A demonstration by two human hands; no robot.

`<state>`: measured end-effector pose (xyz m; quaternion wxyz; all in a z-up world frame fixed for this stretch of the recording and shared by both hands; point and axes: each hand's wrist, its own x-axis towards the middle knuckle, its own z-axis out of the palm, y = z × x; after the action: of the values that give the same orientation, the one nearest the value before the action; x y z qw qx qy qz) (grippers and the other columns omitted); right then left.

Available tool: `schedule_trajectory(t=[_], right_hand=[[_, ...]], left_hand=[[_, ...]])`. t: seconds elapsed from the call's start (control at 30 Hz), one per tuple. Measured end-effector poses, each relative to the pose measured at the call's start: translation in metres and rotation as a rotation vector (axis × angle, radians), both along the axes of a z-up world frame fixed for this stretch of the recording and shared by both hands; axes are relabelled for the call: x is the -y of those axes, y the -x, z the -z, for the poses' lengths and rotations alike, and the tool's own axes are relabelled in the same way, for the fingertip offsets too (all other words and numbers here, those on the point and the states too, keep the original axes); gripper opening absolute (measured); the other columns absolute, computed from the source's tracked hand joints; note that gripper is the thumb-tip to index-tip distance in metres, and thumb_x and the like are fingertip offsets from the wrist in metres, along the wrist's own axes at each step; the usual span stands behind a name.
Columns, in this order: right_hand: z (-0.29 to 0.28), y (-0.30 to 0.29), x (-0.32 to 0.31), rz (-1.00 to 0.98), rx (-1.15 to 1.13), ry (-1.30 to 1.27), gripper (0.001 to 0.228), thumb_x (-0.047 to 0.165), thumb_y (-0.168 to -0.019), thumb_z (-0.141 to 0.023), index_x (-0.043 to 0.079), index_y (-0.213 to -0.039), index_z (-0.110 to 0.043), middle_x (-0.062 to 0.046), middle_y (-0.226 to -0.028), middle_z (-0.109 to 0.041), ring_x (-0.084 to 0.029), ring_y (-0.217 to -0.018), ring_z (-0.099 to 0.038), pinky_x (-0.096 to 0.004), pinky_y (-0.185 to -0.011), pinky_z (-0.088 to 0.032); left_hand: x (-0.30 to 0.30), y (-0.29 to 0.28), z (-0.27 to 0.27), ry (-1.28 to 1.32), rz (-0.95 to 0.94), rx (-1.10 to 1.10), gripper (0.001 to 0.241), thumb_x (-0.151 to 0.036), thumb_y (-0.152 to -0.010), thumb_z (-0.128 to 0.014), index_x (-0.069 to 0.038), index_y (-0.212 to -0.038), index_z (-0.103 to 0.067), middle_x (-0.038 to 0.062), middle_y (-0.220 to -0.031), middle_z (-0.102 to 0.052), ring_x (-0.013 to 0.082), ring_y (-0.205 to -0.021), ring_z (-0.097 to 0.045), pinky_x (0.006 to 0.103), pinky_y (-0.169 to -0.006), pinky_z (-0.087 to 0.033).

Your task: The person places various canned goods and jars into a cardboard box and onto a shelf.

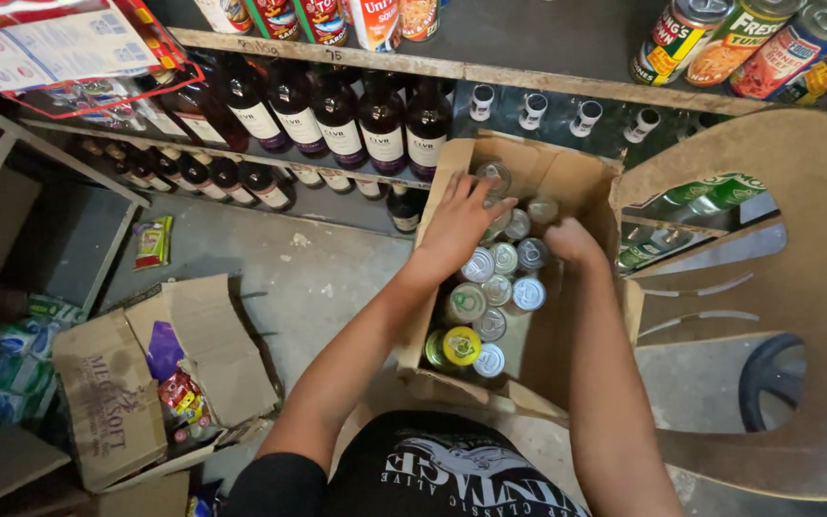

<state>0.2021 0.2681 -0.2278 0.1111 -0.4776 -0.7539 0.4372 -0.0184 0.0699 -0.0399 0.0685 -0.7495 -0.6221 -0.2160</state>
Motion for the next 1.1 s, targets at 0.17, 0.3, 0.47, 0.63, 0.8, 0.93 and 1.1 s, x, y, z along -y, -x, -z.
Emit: schedule_trajectory(t=[0.17,0.3,0.47,0.63,0.8,0.93,1.1], right_hand=[[-0.021,0.016,0.015,0.062,-0.242,0.252,0.042,0.004,-0.08,-0.054,-0.004,-0.118,-0.069,-0.015,-0.111,-0.074,-0.022,-0.096,-0.07,-0.039,-0.08,-0.056],[0.013,0.003,-0.007,0.009,-0.102,0.231,0.043,0.007,-0.083,-0.055,-0.004,-0.116,-0.08,-0.02,-0.112,-0.082,-0.022,-0.098,-0.076,-0.037,-0.086,-0.058],[0.039,-0.002,-0.015,0.03,0.329,-0.085,0.038,0.022,-0.082,-0.072,0.001,-0.113,-0.073,-0.025,-0.112,-0.071,-0.038,-0.099,-0.071,-0.047,-0.084,-0.055],[0.017,-0.001,-0.005,-0.038,0.349,-0.239,0.042,0.028,-0.083,-0.076,0.001,-0.114,-0.07,-0.027,-0.105,-0.071,-0.045,-0.092,-0.071,-0.05,-0.079,-0.058],[-0.133,0.014,0.077,-0.105,0.606,-0.244,0.035,0.032,-0.095,-0.074,0.0,-0.11,-0.076,-0.026,-0.108,-0.072,-0.041,-0.104,-0.07,-0.049,-0.088,-0.055],[-0.123,0.02,0.092,-0.602,0.109,0.012,0.025,0.007,-0.081,-0.066,0.004,-0.103,-0.079,-0.013,-0.099,-0.082,-0.026,-0.093,-0.077,-0.038,-0.087,-0.058],[-0.082,0.016,0.089,-0.641,0.169,0.061,0.044,-0.005,-0.076,-0.058,0.0,-0.118,-0.071,-0.017,-0.111,-0.078,-0.026,-0.103,-0.073,-0.04,-0.09,-0.055]], left_hand=[[0.002,-0.002,-0.004,0.023,-0.036,0.009,0.061,0.0,-0.079,-0.059,-0.024,-0.135,-0.067,0.011,-0.141,-0.054,0.0402,-0.133,-0.046,0.0541,-0.123,-0.027],[0.0,-0.001,0.004,0.007,-0.047,0.017,0.059,0.001,-0.082,-0.058,-0.024,-0.135,-0.068,0.013,-0.141,-0.055,0.0414,-0.131,-0.047,0.0547,-0.122,-0.027],[0.001,-0.001,0.005,0.032,-0.049,0.034,0.061,0.001,-0.081,-0.058,-0.024,-0.136,-0.067,0.012,-0.138,-0.057,0.0405,-0.131,-0.048,0.0539,-0.123,-0.028],[0.003,0.0,0.001,-0.023,-0.047,0.031,0.061,0.001,-0.08,-0.059,-0.024,-0.135,-0.067,0.014,-0.138,-0.058,0.0418,-0.13,-0.047,0.0524,-0.12,-0.029],[0.004,0.0,-0.004,0.025,-0.037,0.07,0.061,0.003,-0.079,-0.059,-0.022,-0.134,-0.068,0.011,-0.137,-0.059,0.0398,-0.13,-0.048,0.0515,-0.121,-0.03],[0.002,0.0,0.002,-0.006,-0.051,0.11,0.059,0.002,-0.08,-0.059,-0.024,-0.132,-0.07,0.012,-0.133,-0.06,0.044,-0.131,-0.046,0.0519,-0.119,-0.03],[0.003,0.001,0.004,-0.013,-0.041,0.132,0.056,0.001,-0.083,-0.058,-0.022,-0.132,-0.07,0.01,-0.133,-0.061,0.042,-0.129,-0.049,0.0525,-0.122,-0.029]])
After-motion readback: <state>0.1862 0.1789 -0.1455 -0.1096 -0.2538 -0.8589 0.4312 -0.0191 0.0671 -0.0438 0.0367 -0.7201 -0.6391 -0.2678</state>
